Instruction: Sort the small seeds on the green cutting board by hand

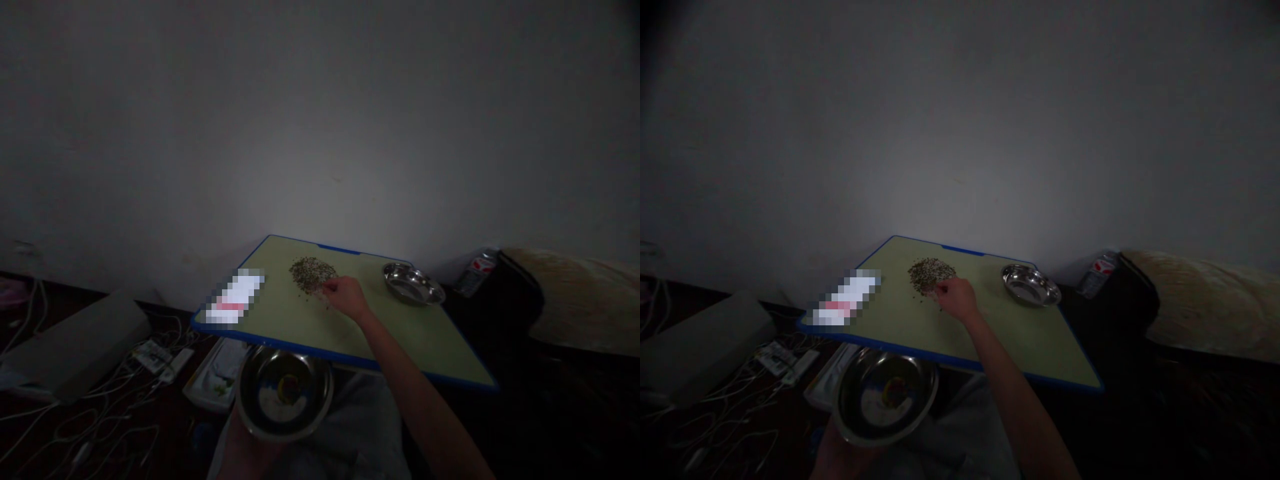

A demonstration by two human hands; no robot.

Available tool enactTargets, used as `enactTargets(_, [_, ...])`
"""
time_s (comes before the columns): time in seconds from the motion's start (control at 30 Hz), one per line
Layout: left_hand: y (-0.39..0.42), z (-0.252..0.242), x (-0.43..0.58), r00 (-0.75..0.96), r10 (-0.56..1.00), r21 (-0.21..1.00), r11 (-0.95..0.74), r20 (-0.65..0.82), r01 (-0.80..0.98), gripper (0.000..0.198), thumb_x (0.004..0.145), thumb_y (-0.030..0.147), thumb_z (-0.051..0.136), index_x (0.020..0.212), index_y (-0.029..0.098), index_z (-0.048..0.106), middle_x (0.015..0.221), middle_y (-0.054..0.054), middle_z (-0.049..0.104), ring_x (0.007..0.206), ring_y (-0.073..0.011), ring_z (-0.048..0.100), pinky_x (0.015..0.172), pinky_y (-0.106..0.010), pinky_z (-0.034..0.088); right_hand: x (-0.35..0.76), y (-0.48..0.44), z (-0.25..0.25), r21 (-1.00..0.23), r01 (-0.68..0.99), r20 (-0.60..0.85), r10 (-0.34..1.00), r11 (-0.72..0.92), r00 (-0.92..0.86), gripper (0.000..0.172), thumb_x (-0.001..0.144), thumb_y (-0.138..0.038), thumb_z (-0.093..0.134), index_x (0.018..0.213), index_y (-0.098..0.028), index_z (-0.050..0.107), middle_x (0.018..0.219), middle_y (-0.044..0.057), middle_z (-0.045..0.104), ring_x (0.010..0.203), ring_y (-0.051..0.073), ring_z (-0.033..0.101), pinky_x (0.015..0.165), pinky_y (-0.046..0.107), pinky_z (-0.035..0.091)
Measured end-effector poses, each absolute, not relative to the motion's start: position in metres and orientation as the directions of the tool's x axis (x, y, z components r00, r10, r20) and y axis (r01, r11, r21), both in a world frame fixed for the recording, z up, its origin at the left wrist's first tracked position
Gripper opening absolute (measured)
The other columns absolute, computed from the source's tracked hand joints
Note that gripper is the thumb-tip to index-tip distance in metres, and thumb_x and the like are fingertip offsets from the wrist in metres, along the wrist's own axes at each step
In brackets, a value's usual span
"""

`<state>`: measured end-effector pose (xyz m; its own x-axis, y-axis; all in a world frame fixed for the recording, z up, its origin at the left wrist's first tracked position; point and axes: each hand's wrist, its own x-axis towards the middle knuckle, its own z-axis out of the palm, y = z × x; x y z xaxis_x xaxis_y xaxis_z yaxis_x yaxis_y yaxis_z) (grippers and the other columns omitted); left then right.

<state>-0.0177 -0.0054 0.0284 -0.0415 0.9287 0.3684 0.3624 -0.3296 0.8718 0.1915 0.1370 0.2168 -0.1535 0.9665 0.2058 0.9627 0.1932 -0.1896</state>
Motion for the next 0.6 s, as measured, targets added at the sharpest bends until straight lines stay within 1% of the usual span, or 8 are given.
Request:
enactTargets(0.1, [-0.011, 0.030, -0.030, -0.093, 0.951, 0.893, -0.240, 0.295, 0.380, 0.069, 0.059, 0.069, 0.077, 0.121, 0.041, 0.066, 0.109, -0.003, 0.084, 0.112, -0.0411, 0.073, 0.097, -0.064, 0.062, 0.194, 0.141, 0.220, -0.195, 0.952, 0.206, 0.959, 0.237, -0.197, 0.029, 0.095, -0.025, 0.058, 0.108, -0.028, 0.084, 0.106, 0.005, 0.082, 0.099, 0.021, 0.075, 0.081, 0.024, 0.050])
enactTargets(0.2, [-0.013, 0.032, -0.035, -0.149, 0.954, 0.897, -0.183, 0.262, 0.402, 0.078, 0.055, 0.069, 0.079, 0.126, 0.040, 0.065, 0.119, -0.006, 0.081, 0.124, -0.0445, 0.066, 0.107, -0.069, 0.053, 0.198, 0.146, 0.221, -0.223, 0.941, 0.189, 0.958, 0.256, -0.216, 0.029, 0.093, -0.022, 0.060, 0.110, -0.029, 0.083, 0.106, 0.002, 0.082, 0.099, 0.020, 0.075, 0.082, 0.024, 0.050])
enactTargets(0.27, [-0.014, 0.033, -0.034, -0.141, 0.955, 0.897, -0.185, 0.260, 0.401, 0.081, 0.057, 0.068, 0.078, 0.132, 0.040, 0.062, 0.126, -0.006, 0.079, 0.129, -0.0444, 0.063, 0.109, -0.070, 0.051, 0.200, 0.149, 0.221, -0.243, 0.934, 0.181, 0.958, 0.261, -0.221, 0.029, 0.092, -0.021, 0.062, 0.111, -0.030, 0.083, 0.105, 0.001, 0.083, 0.098, 0.019, 0.075, 0.081, 0.024, 0.050])
enactTargets(0.33, [-0.014, 0.034, -0.033, -0.130, 0.957, 0.899, -0.189, 0.259, 0.395, 0.082, 0.057, 0.066, 0.080, 0.133, 0.043, 0.061, 0.130, -0.004, 0.077, 0.131, -0.0439, 0.062, 0.109, -0.068, 0.051, 0.203, 0.151, 0.221, -0.253, 0.930, 0.179, 0.958, 0.267, -0.226, 0.029, 0.091, -0.021, 0.064, 0.111, -0.030, 0.083, 0.104, 0.001, 0.083, 0.096, 0.019, 0.075, 0.081, 0.024, 0.050])
enactTargets(0.4, [-0.015, 0.033, -0.033, -0.125, 0.957, 0.899, -0.197, 0.264, 0.391, 0.080, 0.055, 0.066, 0.082, 0.130, 0.044, 0.063, 0.130, -0.002, 0.077, 0.131, -0.0444, 0.062, 0.108, -0.067, 0.052, 0.205, 0.151, 0.219, -0.256, 0.928, 0.183, 0.956, 0.273, -0.231, 0.029, 0.091, -0.021, 0.064, 0.110, -0.030, 0.083, 0.104, 0.001, 0.083, 0.093, 0.019, 0.075, 0.081, 0.024, 0.050])
enactTargets(0.47, [-0.015, 0.032, -0.033, -0.128, 0.953, 0.896, -0.204, 0.273, 0.394, 0.078, 0.055, 0.066, 0.081, 0.128, 0.044, 0.064, 0.130, -0.003, 0.077, 0.130, -0.0447, 0.062, 0.109, -0.067, 0.052, 0.206, 0.151, 0.218, -0.259, 0.927, 0.182, 0.956, 0.273, -0.231, 0.029, 0.091, -0.021, 0.063, 0.110, -0.030, 0.083, 0.103, 0.001, 0.083, 0.091, 0.019, 0.075, 0.081, 0.024, 0.050])
enactTargets(0.6, [-0.012, 0.029, -0.034, -0.117, 0.951, 0.896, -0.222, 0.285, 0.385, 0.077, 0.058, 0.069, 0.079, 0.128, 0.041, 0.065, 0.127, -0.005, 0.079, 0.129, -0.0443, 0.063, 0.110, -0.067, 0.051, 0.206, 0.153, 0.217, -0.261, 0.929, 0.176, 0.959, 0.264, -0.223, 0.031, 0.091, -0.020, 0.063, 0.112, -0.029, 0.083, 0.105, 0.002, 0.083, 0.094, 0.019, 0.075, 0.081, 0.024, 0.050])
